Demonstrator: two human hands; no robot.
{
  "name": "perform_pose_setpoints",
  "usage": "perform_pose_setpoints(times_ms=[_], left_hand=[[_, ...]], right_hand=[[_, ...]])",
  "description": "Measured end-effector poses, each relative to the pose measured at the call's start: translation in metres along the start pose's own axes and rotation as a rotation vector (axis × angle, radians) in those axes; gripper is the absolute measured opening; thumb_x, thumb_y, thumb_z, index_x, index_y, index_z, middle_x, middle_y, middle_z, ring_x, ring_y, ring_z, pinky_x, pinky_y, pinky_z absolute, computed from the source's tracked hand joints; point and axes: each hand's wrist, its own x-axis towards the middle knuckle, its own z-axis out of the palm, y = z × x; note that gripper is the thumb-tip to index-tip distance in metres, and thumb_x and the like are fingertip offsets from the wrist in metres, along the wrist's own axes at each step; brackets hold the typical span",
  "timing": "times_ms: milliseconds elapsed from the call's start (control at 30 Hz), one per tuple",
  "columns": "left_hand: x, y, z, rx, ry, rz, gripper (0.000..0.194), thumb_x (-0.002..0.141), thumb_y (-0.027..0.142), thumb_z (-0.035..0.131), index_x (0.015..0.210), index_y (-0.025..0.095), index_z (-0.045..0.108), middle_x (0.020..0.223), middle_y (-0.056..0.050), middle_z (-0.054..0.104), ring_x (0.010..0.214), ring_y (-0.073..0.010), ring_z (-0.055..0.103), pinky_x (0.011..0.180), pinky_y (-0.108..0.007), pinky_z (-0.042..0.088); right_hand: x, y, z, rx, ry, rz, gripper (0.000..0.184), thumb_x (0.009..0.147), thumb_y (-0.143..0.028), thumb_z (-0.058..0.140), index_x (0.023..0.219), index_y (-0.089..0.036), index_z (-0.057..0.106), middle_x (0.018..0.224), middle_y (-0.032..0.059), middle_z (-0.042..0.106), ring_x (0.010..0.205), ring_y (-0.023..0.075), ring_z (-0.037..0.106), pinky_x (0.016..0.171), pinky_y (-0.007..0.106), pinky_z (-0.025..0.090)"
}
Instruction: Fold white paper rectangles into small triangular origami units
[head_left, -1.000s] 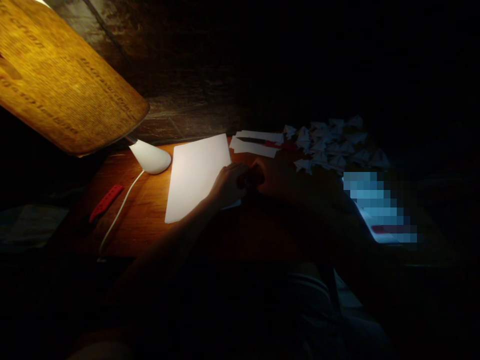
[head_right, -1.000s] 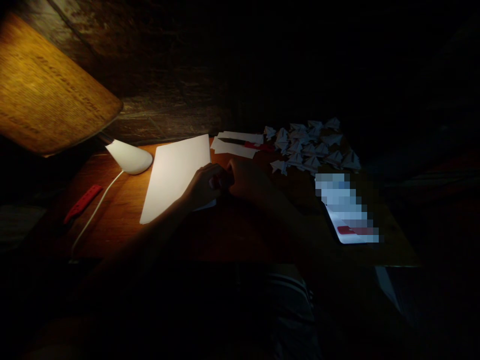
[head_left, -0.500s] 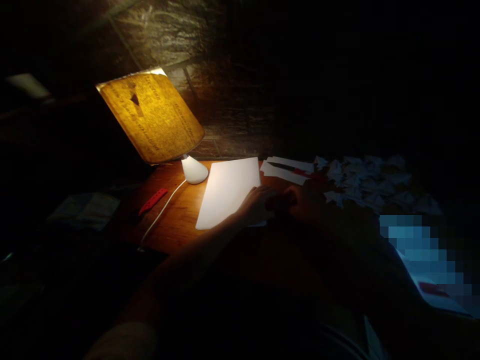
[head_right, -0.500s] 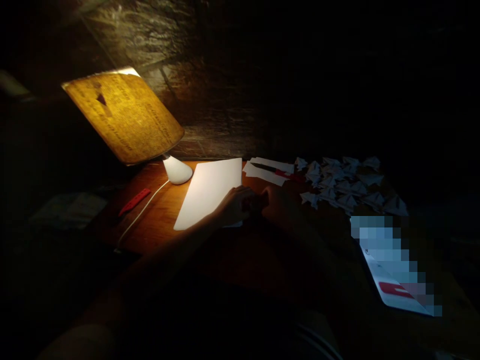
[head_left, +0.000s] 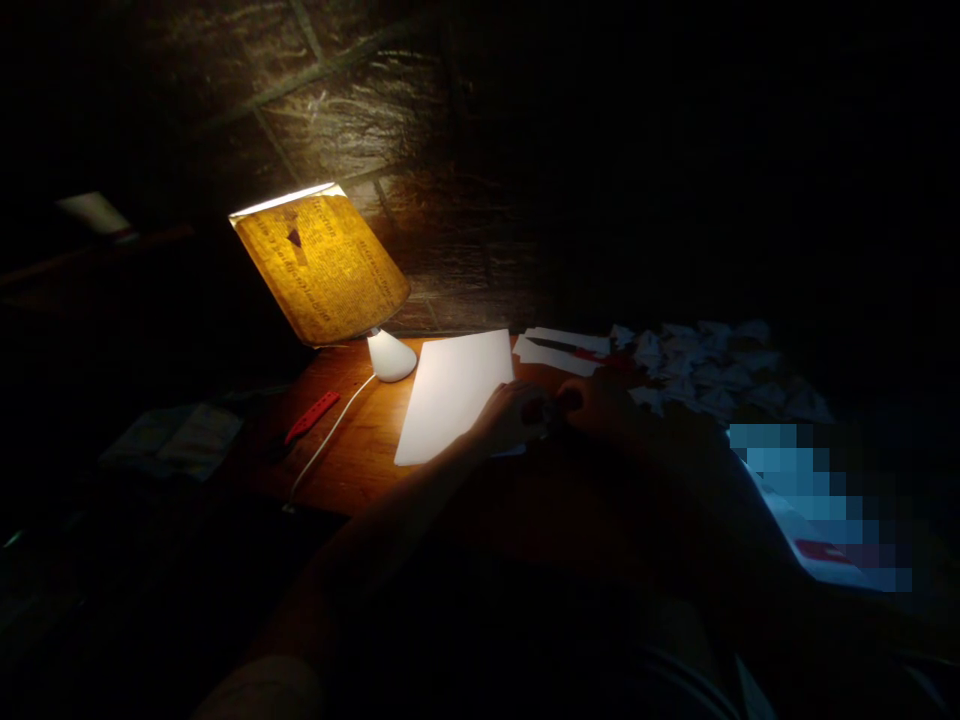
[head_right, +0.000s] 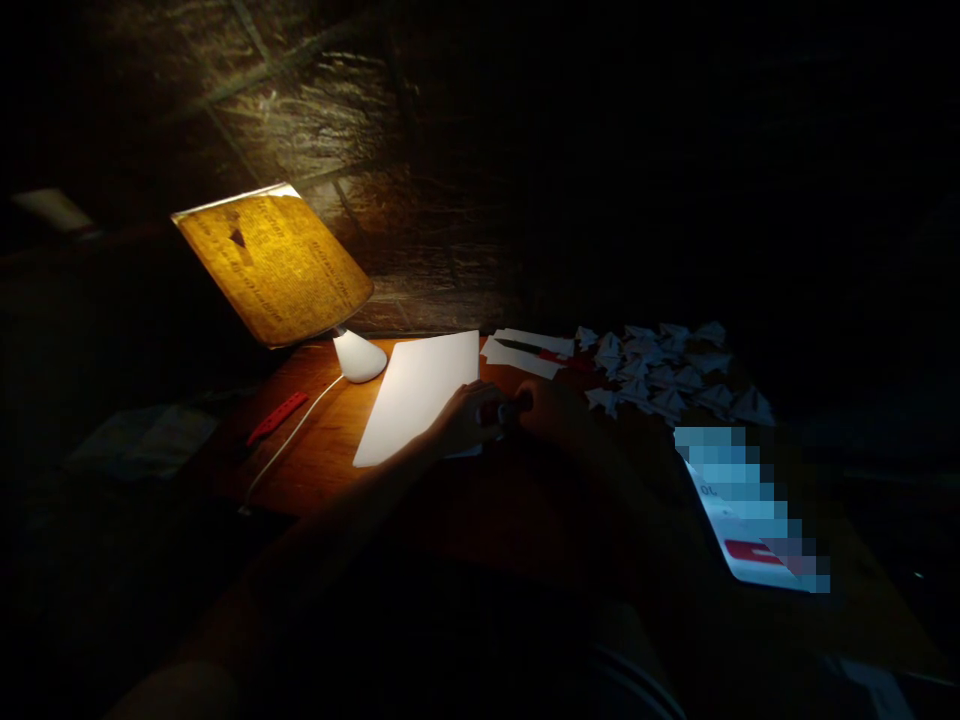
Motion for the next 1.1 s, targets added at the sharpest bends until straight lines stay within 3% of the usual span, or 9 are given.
perform_pose_setpoints(times_ms=[133,200,467,767,1100], left_hand=[[-0.002,0.002,-0.004,-0.007,0.01,0.014,0.027,0.08,0.022,0.079,0.107,0.019,0.075,0.1,-0.008,0.078,0.1,-0.0273,0.071,0.09,-0.04,0.052],[-0.004,0.004,-0.006,0.002,0.022,0.008,0.028,0.08,0.022,0.08,0.107,0.019,0.076,0.1,-0.008,0.078,0.097,-0.0266,0.071,0.088,-0.039,0.053],[-0.008,0.006,-0.011,0.073,0.028,0.065,0.012,0.083,0.026,0.078,0.094,0.022,0.076,0.092,-0.006,0.076,0.091,-0.0244,0.07,0.086,-0.038,0.053],[-0.009,0.003,-0.016,0.009,0.008,0.172,0.024,0.086,0.041,0.08,0.103,0.023,0.079,0.097,-0.007,0.079,0.097,-0.0259,0.07,0.088,-0.04,0.054],[-0.009,-0.011,-0.008,-0.007,0.01,0.267,0.025,0.085,0.037,0.081,0.106,0.024,0.082,0.103,-0.007,0.081,0.097,-0.0253,0.071,0.088,-0.042,0.055]], right_hand=[[0.0,0.0,-0.006,0.037,-0.051,-0.118,0.018,0.077,-0.026,0.076,0.094,-0.021,0.075,0.095,0.0068,0.081,0.085,0.0215,0.073,0.07,0.029,0.048],[0.0,-0.002,-0.007,0.046,-0.012,-0.17,0.017,0.076,-0.022,0.075,0.093,-0.021,0.075,0.094,0.0054,0.08,0.082,0.0199,0.071,0.068,0.028,0.045],[0.002,0.004,-0.005,0.047,-0.083,-0.182,0.022,0.076,-0.008,0.067,0.09,-0.021,0.079,0.092,0.0023,0.081,0.081,0.0173,0.072,0.071,0.025,0.045],[0.009,0.014,-0.004,0.076,-0.115,-0.235,0.022,0.075,-0.009,0.07,0.091,-0.02,0.081,0.093,0.0034,0.081,0.085,0.0182,0.073,0.076,0.027,0.048],[0.011,0.021,-0.011,0.22,-0.186,-0.277,0.024,0.071,-0.005,0.068,0.086,-0.018,0.08,0.091,0.0034,0.082,0.084,0.0177,0.074,0.077,0.027,0.051]])
